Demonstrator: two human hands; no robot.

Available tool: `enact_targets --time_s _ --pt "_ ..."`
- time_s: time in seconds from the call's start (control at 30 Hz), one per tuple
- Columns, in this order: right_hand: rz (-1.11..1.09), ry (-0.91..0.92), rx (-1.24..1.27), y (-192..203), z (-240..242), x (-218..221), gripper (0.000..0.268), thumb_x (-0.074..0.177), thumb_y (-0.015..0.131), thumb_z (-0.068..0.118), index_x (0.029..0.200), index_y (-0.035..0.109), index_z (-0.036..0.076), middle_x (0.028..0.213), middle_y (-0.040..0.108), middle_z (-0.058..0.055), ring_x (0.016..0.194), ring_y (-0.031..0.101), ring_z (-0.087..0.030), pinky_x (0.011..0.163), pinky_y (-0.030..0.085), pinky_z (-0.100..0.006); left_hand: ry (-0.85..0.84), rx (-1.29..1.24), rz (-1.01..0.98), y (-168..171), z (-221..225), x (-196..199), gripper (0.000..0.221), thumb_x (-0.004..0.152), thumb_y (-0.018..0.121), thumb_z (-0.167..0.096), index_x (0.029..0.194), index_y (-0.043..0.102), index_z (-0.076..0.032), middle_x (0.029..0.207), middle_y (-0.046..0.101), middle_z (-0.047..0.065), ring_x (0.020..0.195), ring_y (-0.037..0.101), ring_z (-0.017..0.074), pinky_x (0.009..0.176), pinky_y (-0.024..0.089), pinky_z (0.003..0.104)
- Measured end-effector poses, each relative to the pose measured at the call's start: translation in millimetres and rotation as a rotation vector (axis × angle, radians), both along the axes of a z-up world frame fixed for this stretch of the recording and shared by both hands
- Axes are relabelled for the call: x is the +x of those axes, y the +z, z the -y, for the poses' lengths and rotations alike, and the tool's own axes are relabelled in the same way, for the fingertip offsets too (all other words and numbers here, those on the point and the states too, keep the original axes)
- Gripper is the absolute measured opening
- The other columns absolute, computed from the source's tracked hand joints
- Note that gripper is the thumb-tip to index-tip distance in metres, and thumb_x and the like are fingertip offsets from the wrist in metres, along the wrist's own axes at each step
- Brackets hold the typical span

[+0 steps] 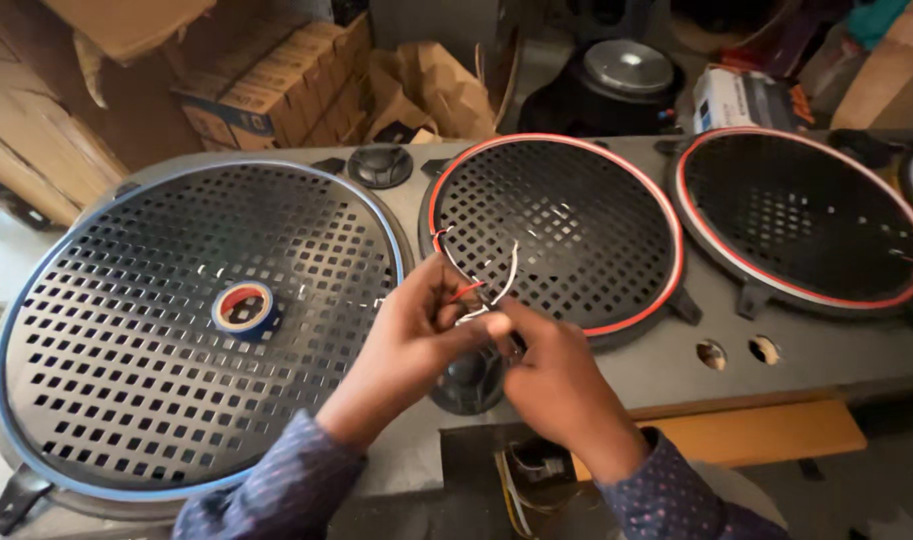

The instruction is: The person wraps electrical tape around wires and connects them to audio components on a workbench.

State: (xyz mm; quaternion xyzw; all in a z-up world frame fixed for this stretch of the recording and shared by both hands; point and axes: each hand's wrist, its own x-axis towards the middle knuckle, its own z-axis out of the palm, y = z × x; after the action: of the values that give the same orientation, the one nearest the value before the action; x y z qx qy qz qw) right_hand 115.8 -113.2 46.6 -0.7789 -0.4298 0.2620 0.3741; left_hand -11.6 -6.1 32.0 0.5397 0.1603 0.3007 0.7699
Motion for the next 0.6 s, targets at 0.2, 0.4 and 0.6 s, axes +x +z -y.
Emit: enact_targets --time_s 0.2,0.4,0.6 --pt "0.462 0.062 0.458 -24 16 5 0.044 0.065 0.056 -0.005 0.108 0.064 0.0 0.088 0.065 -0.022 0.085 0.062 -0.045 0.068 0.046 -0.049 0.246 0.491 -0.026 -19 8 18 0.039 0.081 0.088 -0.001 0.073 0.05 -0.003 0.069 0.061 0.0 0.07 0.054 0.0019 0.057 0.046 0.023" --pt "0.375 -0.109 0.451 -40 18 -8 0.041 0.065 0.052 -0.006 0.105 0.061 0.001 0.092 0.063 -0.022 0.089 0.062 -0.046 0.07 0.047 -0.052 0.385 0.691 -0.072 -29 11 16 0.044 0.075 0.09 -0.005 0.064 0.047 -0.004 0.057 0.06 0.0 0.063 0.053 -0.0022 0.05 0.044 0.021" --pt "0.201 -0.322 0.269 -31 3 -14 0.013 0.089 0.054 0.001 0.1 0.06 0.005 0.087 0.065 -0.019 0.089 0.063 -0.045 0.071 0.046 -0.051 0.497 0.636 -0.028 -33 19 25 0.043 0.083 0.083 -0.004 0.069 0.042 -0.003 0.06 0.047 0.0 0.071 0.054 -0.0042 0.053 0.044 0.02"
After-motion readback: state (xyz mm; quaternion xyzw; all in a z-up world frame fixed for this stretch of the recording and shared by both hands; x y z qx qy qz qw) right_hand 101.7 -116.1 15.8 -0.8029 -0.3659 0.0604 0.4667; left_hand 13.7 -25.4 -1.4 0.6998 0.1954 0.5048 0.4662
